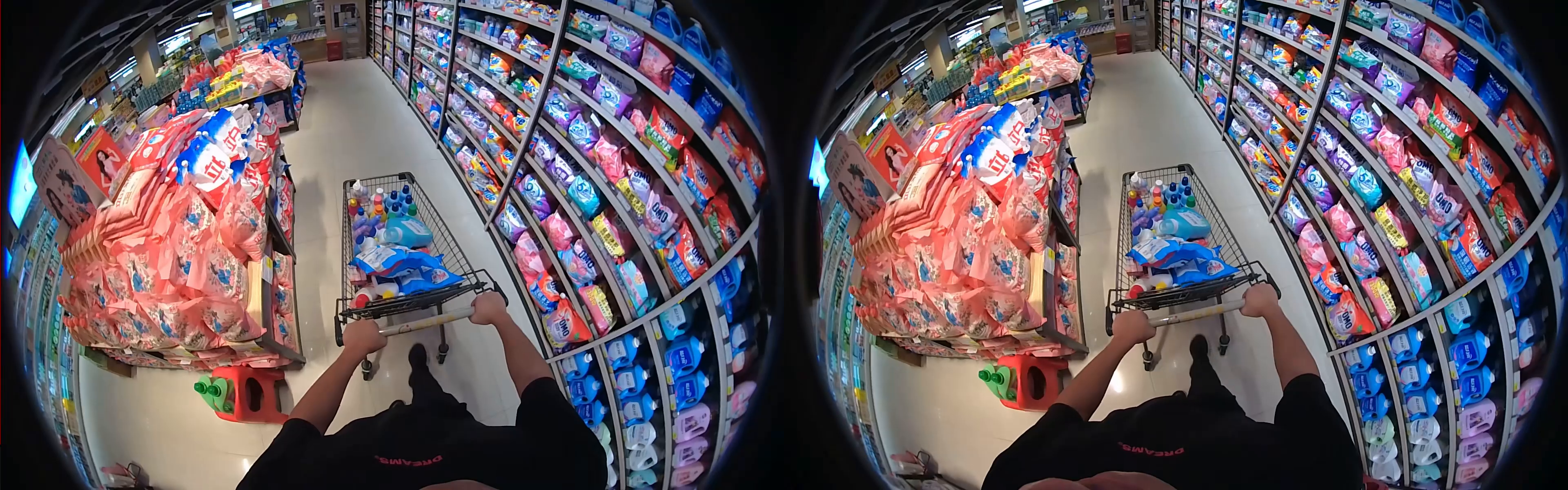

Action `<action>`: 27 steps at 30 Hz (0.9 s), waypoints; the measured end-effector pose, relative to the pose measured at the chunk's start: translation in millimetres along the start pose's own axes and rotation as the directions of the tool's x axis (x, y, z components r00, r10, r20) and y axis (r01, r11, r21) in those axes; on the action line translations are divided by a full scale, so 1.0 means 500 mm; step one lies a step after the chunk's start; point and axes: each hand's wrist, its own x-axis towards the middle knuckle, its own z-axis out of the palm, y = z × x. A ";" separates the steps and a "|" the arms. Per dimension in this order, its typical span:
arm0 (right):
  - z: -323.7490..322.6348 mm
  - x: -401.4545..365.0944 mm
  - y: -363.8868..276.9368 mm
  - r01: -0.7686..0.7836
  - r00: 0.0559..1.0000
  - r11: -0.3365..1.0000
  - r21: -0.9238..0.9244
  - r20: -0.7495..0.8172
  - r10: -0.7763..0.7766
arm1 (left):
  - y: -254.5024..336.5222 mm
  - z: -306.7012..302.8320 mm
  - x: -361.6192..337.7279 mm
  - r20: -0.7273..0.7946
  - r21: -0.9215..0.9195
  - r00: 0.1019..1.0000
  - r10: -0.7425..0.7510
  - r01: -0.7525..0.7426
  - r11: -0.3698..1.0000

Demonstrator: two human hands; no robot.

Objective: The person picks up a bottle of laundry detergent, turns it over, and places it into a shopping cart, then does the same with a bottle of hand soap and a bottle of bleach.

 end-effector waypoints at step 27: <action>-0.160 0.585 0.111 0.121 0.991 0.992 0.030 -0.067 -0.119 | -0.045 -0.184 0.562 -0.020 0.018 0.991 -0.132 0.132 0.991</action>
